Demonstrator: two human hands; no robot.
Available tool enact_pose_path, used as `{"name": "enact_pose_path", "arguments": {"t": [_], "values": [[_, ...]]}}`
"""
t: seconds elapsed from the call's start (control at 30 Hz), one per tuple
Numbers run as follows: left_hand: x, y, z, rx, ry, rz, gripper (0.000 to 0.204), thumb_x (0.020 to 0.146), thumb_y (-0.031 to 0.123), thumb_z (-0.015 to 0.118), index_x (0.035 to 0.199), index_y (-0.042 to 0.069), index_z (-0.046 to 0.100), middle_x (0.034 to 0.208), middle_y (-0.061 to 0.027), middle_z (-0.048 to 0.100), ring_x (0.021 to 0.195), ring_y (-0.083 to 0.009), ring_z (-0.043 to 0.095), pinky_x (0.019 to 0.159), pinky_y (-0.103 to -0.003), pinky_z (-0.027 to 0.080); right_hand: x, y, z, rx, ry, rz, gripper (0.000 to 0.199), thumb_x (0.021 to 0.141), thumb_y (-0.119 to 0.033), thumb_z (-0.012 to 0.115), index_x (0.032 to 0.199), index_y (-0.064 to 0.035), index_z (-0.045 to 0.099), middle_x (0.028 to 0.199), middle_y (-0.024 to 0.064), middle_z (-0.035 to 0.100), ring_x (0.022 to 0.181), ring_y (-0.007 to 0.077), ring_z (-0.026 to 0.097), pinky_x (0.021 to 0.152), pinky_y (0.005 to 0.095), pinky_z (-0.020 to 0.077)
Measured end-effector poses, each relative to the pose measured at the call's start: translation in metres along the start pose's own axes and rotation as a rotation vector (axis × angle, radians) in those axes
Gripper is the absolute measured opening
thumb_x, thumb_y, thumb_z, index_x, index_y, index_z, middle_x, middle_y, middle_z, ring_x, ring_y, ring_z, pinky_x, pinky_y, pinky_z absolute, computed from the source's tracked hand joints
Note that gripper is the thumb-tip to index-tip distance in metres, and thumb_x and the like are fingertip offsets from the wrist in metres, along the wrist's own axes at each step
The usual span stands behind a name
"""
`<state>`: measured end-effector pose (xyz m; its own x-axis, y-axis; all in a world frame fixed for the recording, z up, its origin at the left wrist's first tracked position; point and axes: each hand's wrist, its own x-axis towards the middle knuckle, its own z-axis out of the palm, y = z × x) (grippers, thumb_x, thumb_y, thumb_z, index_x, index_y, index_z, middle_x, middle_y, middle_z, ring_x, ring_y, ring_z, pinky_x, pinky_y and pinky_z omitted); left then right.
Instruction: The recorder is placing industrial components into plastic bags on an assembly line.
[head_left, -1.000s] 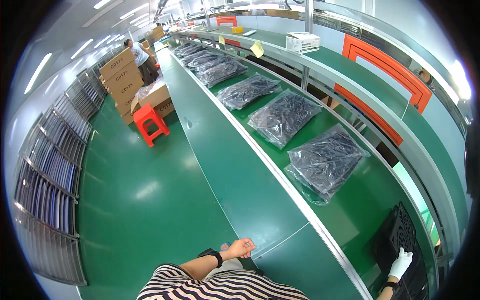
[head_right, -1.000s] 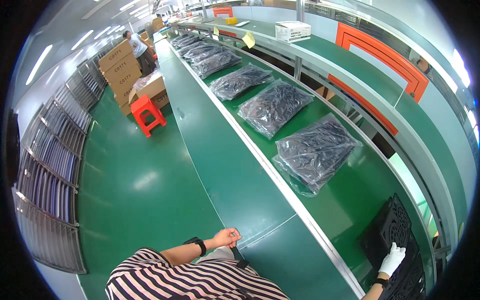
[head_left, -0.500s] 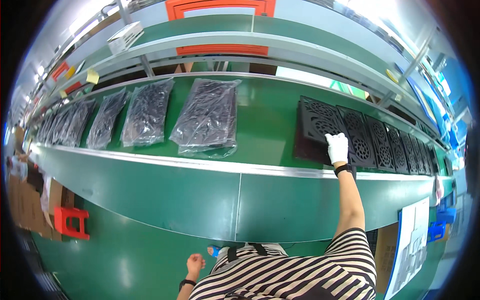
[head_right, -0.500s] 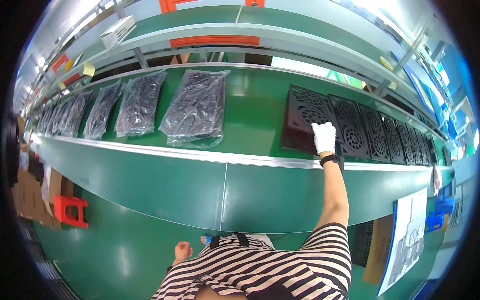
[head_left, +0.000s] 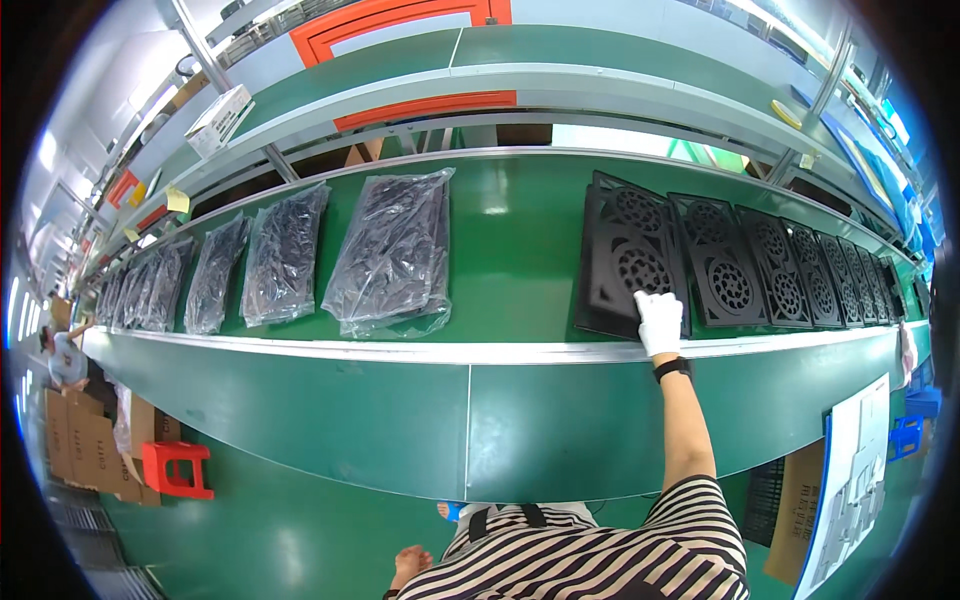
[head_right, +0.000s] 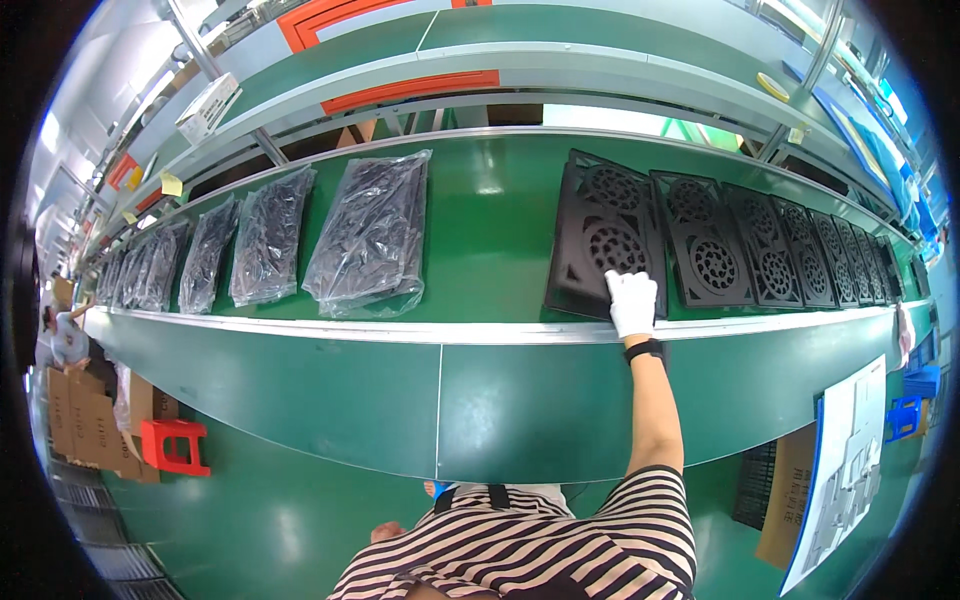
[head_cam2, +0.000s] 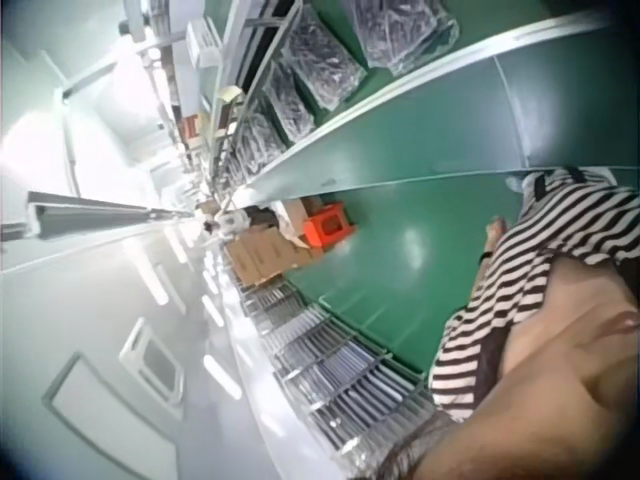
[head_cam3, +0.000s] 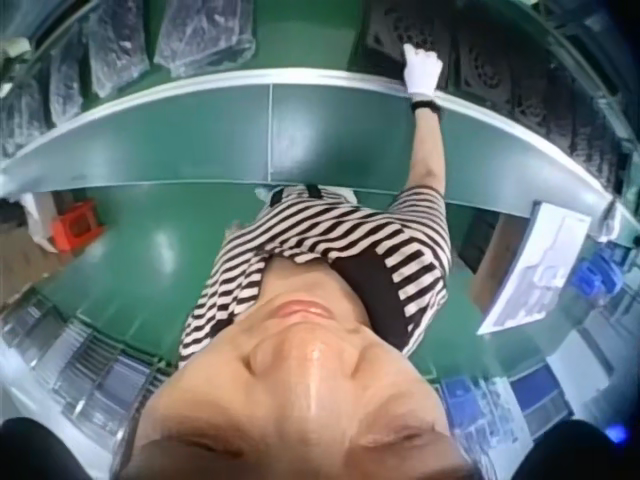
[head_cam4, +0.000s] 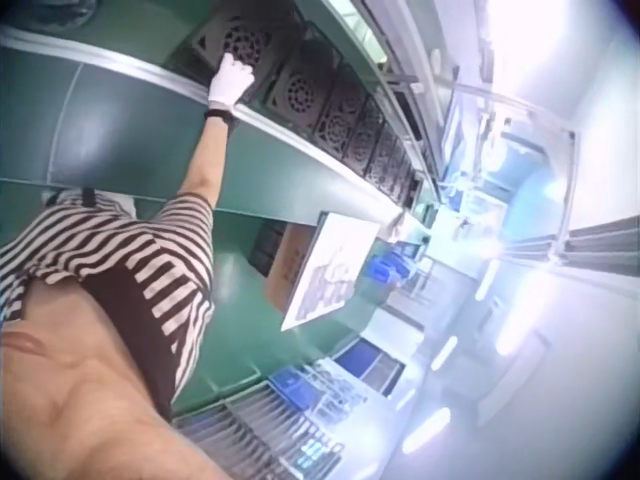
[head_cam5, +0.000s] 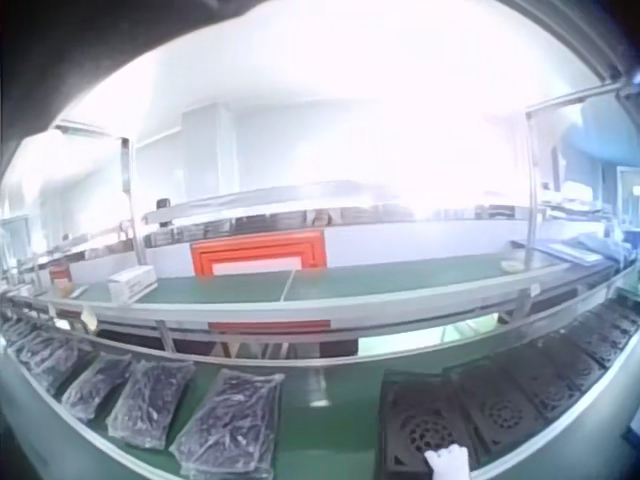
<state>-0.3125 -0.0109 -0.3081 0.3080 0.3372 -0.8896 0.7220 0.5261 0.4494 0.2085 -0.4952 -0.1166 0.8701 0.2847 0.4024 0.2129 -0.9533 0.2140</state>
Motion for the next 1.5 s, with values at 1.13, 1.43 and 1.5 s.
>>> {"name": "enact_pose_path", "arguments": {"t": [1.13,1.43,1.5], "values": [[-0.013,-0.005,-0.015,-0.06,0.19,0.031,0.022,0.086,0.028,0.052,0.08,0.01,0.063,0.068,-0.0038,0.065,0.056,-0.0132,0.061,0.051,-0.028,0.052,-0.05,-0.406,-0.274,2.045,-0.915,0.487,0.031,0.086,-0.016,0.06,0.111,0.002,0.06,0.099,0.0088,0.065,0.087,0.0202,0.062,0.08,0.0317,0.0488],[-0.076,-0.137,-0.022,-0.369,0.442,-0.239,0.019,0.081,0.016,0.055,0.087,0.002,0.066,0.077,-0.0106,0.068,0.066,-0.0189,0.067,0.057,-0.032,0.056,-0.012,-0.433,-0.285,1.809,-0.925,0.0,0.024,0.085,-0.015,0.058,0.098,0.0043,0.066,0.093,0.0079,0.064,0.082,0.0172,0.058,0.077,0.0308,0.0455],[-0.096,-0.15,-0.022,-0.509,0.583,-0.278,0.018,0.079,0.014,0.055,0.08,0.002,0.067,0.075,-0.0109,0.068,0.066,-0.0194,0.067,0.055,-0.033,0.056,0.007,-0.422,-0.226,1.709,-0.782,-0.08,0.029,0.085,-0.019,0.056,0.099,0.004,0.065,0.098,0.0106,0.063,0.087,0.0204,0.057,0.08,0.0335,0.0447]]}}
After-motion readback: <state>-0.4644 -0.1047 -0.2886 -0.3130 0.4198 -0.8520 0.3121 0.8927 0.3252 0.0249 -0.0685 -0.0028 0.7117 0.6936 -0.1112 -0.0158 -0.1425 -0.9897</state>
